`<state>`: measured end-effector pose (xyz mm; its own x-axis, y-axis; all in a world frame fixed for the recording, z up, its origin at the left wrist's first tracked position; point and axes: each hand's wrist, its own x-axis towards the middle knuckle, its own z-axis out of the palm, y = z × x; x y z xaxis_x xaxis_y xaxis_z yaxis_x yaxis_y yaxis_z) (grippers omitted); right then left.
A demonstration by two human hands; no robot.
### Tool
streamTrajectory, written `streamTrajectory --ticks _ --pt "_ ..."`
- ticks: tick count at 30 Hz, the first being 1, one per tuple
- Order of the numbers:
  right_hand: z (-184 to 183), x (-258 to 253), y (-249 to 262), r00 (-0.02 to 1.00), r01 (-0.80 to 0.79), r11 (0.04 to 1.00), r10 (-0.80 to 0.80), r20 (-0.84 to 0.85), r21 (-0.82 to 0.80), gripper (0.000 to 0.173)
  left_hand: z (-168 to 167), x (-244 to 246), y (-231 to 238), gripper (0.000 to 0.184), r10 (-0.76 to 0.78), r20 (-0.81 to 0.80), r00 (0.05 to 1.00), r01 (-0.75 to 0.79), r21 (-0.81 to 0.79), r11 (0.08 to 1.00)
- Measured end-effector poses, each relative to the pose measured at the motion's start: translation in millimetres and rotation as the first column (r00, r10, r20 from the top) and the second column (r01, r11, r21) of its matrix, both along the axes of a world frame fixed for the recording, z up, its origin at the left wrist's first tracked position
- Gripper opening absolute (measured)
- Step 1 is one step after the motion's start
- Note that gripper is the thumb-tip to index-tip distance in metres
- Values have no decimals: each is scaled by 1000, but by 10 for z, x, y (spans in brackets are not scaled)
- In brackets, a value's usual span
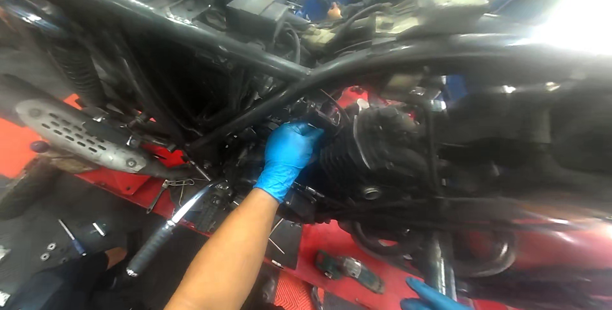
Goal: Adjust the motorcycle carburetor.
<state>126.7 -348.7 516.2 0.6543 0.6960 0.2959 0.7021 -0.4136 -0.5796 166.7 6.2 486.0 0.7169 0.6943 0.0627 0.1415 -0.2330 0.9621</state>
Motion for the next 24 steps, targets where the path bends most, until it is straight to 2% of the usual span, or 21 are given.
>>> streamTrajectory --ticks 4,8,11,14,16,20,24 --pt "-33 5 -47 1000 -5 999 5 -5 51 26 51 6 -96 30 109 -95 989 -103 63 993" --pt "-43 -8 -61 1000 14 996 -15 12 87 26 80 24 -89 35 99 -131 986 -99 8 995" --pt "-34 -7 -64 1000 15 995 -17 17 95 26 -22 43 -52 32 57 4 998 -56 -125 991" --pt "-33 7 -73 1000 16 995 -18 17 99 27 -95 3 27 26 -34 224 974 111 -342 933" --pt "-32 6 -83 1000 21 996 -23 16 91 28 -74 -25 78 21 -69 256 964 173 -411 895" --pt "-20 0 -75 1000 18 996 -20 23 85 27 -67 -7 72 18 -6 219 976 102 -427 898" --pt "-27 4 -88 999 20 996 -23 31 91 26 -94 12 18 19 103 155 983 -40 -366 930"
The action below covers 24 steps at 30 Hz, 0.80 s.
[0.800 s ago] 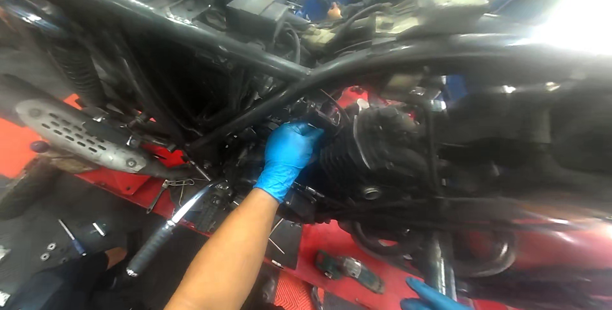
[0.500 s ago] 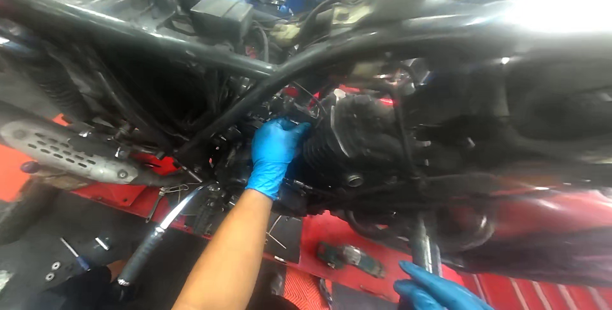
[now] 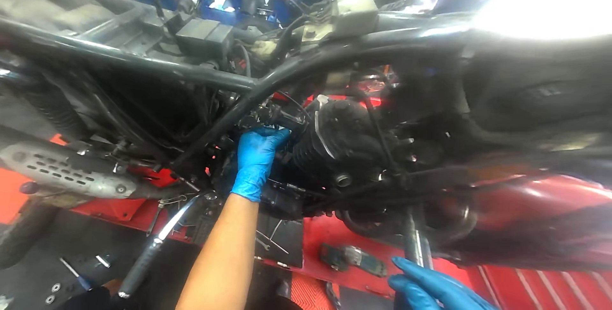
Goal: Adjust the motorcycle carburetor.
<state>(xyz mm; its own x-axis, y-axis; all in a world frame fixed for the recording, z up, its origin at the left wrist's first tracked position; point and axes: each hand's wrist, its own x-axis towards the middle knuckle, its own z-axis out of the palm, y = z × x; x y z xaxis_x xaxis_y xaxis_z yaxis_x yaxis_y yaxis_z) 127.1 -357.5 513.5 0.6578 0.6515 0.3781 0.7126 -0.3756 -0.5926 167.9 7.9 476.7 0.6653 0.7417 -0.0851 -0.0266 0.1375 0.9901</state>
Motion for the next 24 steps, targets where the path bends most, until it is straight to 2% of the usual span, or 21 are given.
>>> streamTrajectory --ticks 2,7,12,16,19,24 --pt "4 -7 3 1000 6 1000 -6 -1 4 26 -10 -1 0 20 -6 16 1000 5 7 1000" --pt "6 -13 3 1000 11 1000 -11 -7 13 27 28 -25 67 24 -141 -23 990 141 38 989" --pt "7 -12 25 1000 13 1000 -13 0 17 28 7 -18 91 28 -143 -68 987 149 95 984" --pt "3 -4 22 1000 6 1000 -6 -1 11 27 52 -62 107 26 -185 -89 979 189 49 981" --pt "1 -5 32 1000 8 1000 -8 5 -7 26 63 -41 104 28 -176 -130 976 190 105 976" --pt "18 1 48 1000 -2 1000 2 -3 -21 26 51 -68 -1 17 -159 12 987 158 84 984"
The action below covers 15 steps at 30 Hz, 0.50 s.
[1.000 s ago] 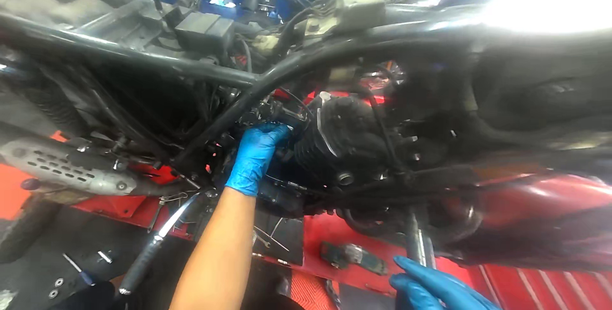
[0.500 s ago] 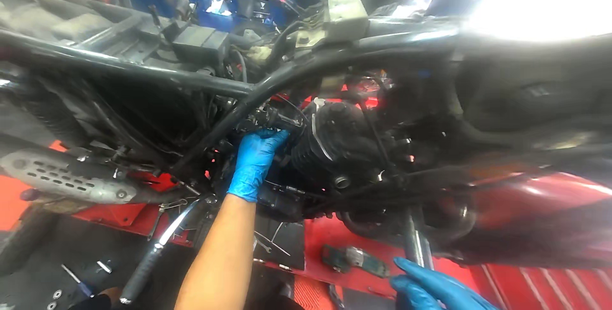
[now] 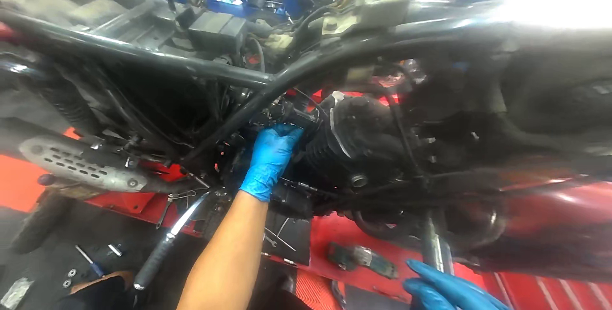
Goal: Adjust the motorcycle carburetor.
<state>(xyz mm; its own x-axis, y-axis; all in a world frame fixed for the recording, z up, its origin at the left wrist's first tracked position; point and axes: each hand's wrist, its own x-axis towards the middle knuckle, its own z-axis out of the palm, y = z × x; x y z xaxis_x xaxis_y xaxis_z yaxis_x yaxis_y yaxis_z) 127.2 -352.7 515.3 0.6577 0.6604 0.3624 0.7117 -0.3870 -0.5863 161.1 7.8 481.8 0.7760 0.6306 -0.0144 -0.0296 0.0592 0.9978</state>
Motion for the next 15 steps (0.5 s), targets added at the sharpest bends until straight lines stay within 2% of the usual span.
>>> streamTrajectory --ticks 4,11,15 --pt "-14 9 -24 1000 -1 1000 1 -15 8 26 -32 8 7 15 -15 40 999 16 -45 999" --pt "-31 7 -46 1000 -1 999 2 -19 49 26 -16 67 124 27 -41 -136 990 44 24 999" --pt "-12 -12 -33 1000 20 999 -19 -10 34 26 -8 61 95 29 -15 -130 991 22 55 998"
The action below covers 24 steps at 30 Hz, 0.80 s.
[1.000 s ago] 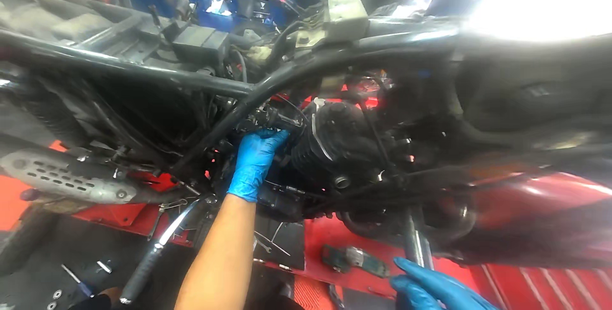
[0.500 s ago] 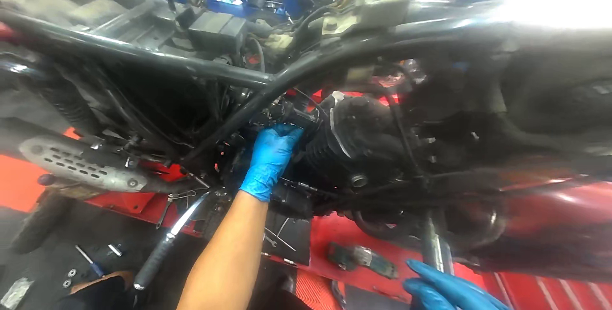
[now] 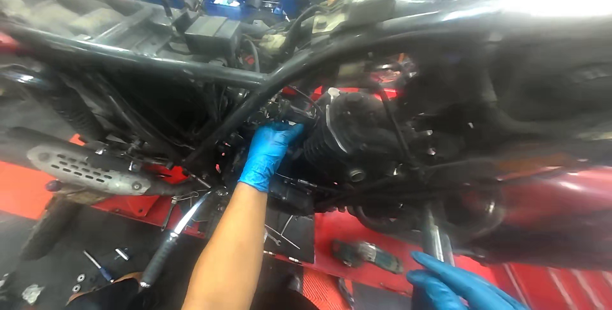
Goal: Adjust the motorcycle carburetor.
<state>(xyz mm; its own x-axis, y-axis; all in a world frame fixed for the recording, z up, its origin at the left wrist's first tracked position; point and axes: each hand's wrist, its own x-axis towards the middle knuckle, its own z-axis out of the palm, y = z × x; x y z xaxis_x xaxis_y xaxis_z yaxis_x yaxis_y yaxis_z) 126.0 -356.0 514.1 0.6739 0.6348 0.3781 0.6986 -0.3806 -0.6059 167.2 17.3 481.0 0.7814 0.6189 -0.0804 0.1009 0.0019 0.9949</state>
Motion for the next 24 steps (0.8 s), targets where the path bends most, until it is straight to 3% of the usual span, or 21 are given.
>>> streamTrajectory --ticks 4,13,18,24 --pt "6 16 12 1000 -8 1000 8 -2 -3 25 34 7 -16 23 -3 37 999 7 -99 995" --pt "8 54 22 996 -71 997 70 -49 -12 26 24 -63 7 15 -90 106 990 99 -82 992" --pt "-3 49 18 995 -67 998 68 -74 23 26 -5 -87 -16 28 -73 126 989 88 -119 989" --pt "-4 61 2 991 -76 997 79 -110 29 26 -71 23 23 31 -70 87 994 78 -94 993"
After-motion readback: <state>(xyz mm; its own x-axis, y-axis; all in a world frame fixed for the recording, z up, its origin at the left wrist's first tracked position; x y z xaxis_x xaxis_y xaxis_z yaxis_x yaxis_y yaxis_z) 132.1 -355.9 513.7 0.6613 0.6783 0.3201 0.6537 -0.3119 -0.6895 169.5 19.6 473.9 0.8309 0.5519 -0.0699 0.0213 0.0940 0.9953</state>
